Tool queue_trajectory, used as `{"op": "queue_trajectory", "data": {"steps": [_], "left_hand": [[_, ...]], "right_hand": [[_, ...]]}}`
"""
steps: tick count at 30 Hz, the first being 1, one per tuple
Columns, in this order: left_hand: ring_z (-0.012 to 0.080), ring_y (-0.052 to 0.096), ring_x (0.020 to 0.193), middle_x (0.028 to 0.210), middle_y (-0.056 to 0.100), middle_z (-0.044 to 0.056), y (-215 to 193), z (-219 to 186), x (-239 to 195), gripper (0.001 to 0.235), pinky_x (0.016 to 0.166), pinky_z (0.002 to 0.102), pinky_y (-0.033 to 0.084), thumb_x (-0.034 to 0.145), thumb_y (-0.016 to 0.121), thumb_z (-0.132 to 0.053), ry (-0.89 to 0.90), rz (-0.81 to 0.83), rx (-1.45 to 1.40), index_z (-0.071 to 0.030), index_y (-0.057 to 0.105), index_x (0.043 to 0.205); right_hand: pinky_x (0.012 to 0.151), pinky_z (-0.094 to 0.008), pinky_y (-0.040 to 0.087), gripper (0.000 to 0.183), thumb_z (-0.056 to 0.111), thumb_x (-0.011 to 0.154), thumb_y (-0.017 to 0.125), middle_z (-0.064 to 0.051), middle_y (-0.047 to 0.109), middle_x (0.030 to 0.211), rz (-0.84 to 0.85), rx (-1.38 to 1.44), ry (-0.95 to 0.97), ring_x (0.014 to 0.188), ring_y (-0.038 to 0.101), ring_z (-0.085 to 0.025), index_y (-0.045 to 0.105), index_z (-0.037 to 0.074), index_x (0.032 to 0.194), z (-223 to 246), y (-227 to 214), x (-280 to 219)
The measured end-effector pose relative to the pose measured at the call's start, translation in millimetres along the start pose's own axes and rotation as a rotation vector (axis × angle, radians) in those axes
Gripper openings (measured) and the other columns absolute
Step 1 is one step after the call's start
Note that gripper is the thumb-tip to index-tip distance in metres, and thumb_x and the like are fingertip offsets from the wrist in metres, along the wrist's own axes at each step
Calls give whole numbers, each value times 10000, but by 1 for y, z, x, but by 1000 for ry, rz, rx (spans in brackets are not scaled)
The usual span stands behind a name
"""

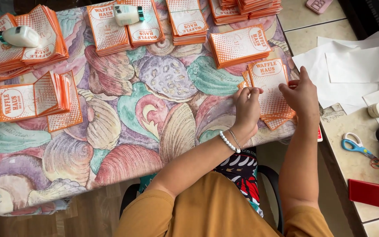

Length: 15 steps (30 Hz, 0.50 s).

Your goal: Folding and gluing paper bags for packaging at a manual assembly station.

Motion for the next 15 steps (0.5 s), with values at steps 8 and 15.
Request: {"op": "queue_trajectory", "data": {"steps": [8, 15], "left_hand": [[272, 392, 1290, 1329, 386, 151, -16, -6, 8, 229, 1099, 391, 342, 926, 617, -301, 80, -88, -19, -89, 653, 1005], [274, 557, 1121, 1315, 529, 234, -6, -96, -18, 833, 946, 426, 455, 716, 690, 27, 156, 171, -113, -14, 347, 1474]], "right_hand": [[959, -619, 480, 910, 71, 846, 747, -342, 631, 1263, 117, 262, 51, 1177, 618, -490, 271, -24, 1617, 48, -2, -42], [1029, -423, 590, 901, -195, 836, 700, -175, 652, 1302, -87, 1088, -399, 1195, 676, -260, 370, 103, 1619, 37, -6, -30]]}}
Point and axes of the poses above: each hand's wrist, its own x-axis towards the middle knuckle, its own y-axis out of the palm, z = x × y, the point moved 10 cm from there along x, towards the middle knuckle
